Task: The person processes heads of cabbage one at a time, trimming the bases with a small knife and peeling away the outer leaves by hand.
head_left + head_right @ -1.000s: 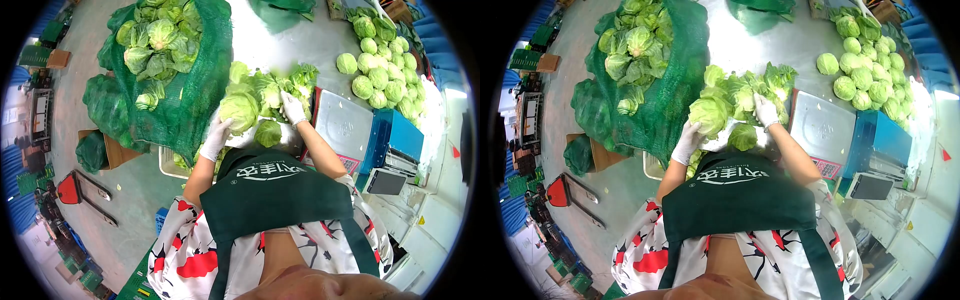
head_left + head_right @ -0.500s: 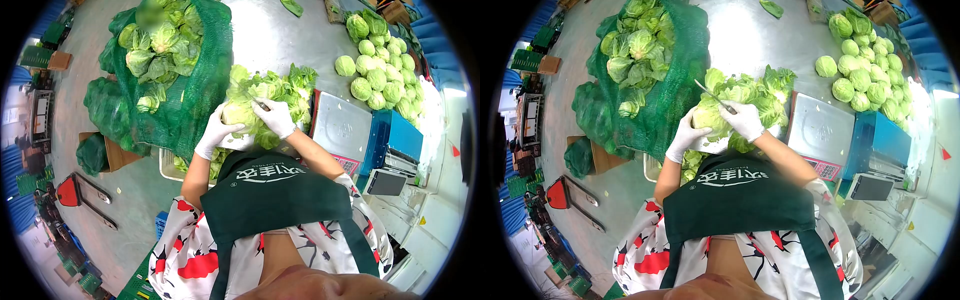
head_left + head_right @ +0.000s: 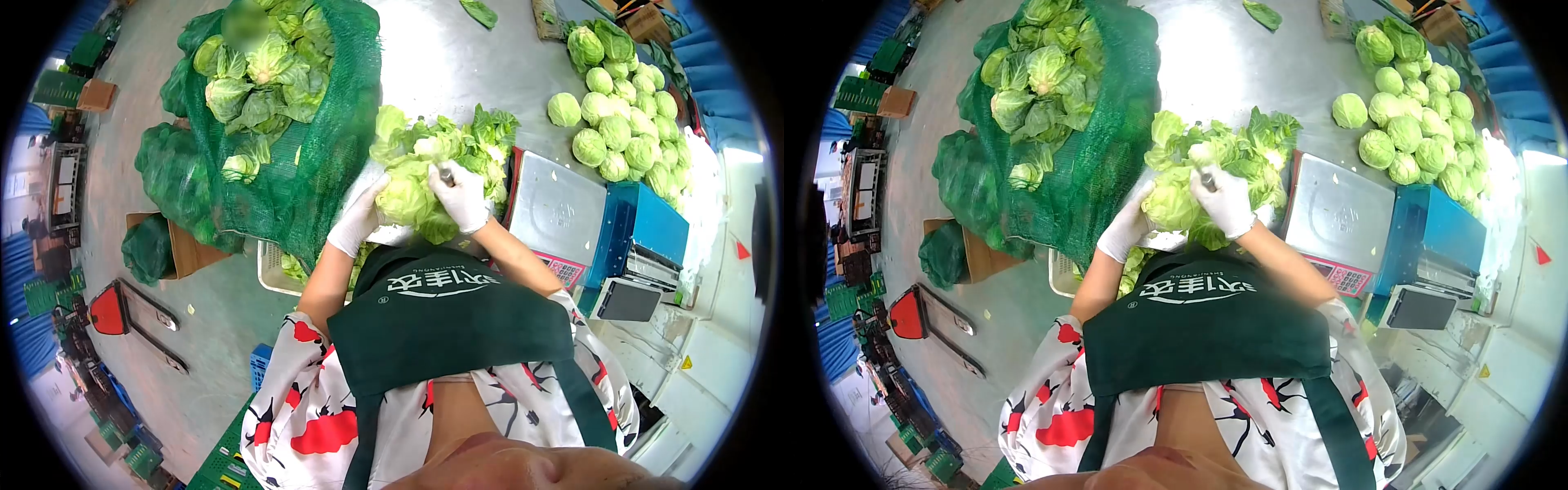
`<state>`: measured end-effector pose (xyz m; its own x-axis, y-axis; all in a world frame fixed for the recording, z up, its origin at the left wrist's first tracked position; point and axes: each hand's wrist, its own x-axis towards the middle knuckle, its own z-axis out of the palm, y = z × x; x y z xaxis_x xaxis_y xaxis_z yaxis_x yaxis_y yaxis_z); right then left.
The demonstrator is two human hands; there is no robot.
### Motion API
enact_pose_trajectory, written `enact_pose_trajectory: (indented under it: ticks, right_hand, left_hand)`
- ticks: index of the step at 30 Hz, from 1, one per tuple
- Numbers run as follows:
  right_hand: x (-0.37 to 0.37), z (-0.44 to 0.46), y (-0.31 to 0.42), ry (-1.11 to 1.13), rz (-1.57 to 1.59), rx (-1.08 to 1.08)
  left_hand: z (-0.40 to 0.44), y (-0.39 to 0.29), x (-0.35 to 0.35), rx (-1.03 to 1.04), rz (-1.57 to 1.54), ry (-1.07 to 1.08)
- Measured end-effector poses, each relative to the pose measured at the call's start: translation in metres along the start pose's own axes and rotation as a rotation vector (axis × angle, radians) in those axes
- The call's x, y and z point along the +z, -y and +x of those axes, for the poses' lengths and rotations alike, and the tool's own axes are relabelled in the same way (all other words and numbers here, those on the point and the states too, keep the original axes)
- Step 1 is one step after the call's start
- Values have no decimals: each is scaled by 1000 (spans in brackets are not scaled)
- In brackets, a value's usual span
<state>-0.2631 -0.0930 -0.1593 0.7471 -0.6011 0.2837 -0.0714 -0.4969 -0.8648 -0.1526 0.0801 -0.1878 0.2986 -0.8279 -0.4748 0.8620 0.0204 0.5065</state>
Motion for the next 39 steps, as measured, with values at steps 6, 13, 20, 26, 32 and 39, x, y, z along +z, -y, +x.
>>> enact_pose_trajectory:
  ticks: [6,13,20,26,32,39]
  right_hand:
    - [-32,43,-64,-7,214,711]
    - [-48,29,-32,304,-287,538]
    - [-24,14,0,381,462,875]
    - [-28,8,-23,476,-17,576]
    - [-13,-1,-29,565,-549,126]
    - [6,2,-35,562,-641,43]
  left_hand:
    - [-1,14,-14,161,63,88]
    - [6,4,-10,313,-26,58]
    - [7,-9,37,365,389,-131]
    - [29,4,11,277,394,-63]
    - [56,16,9,376,1371,-569]
    - [60,-3,28,456,1523,-426]
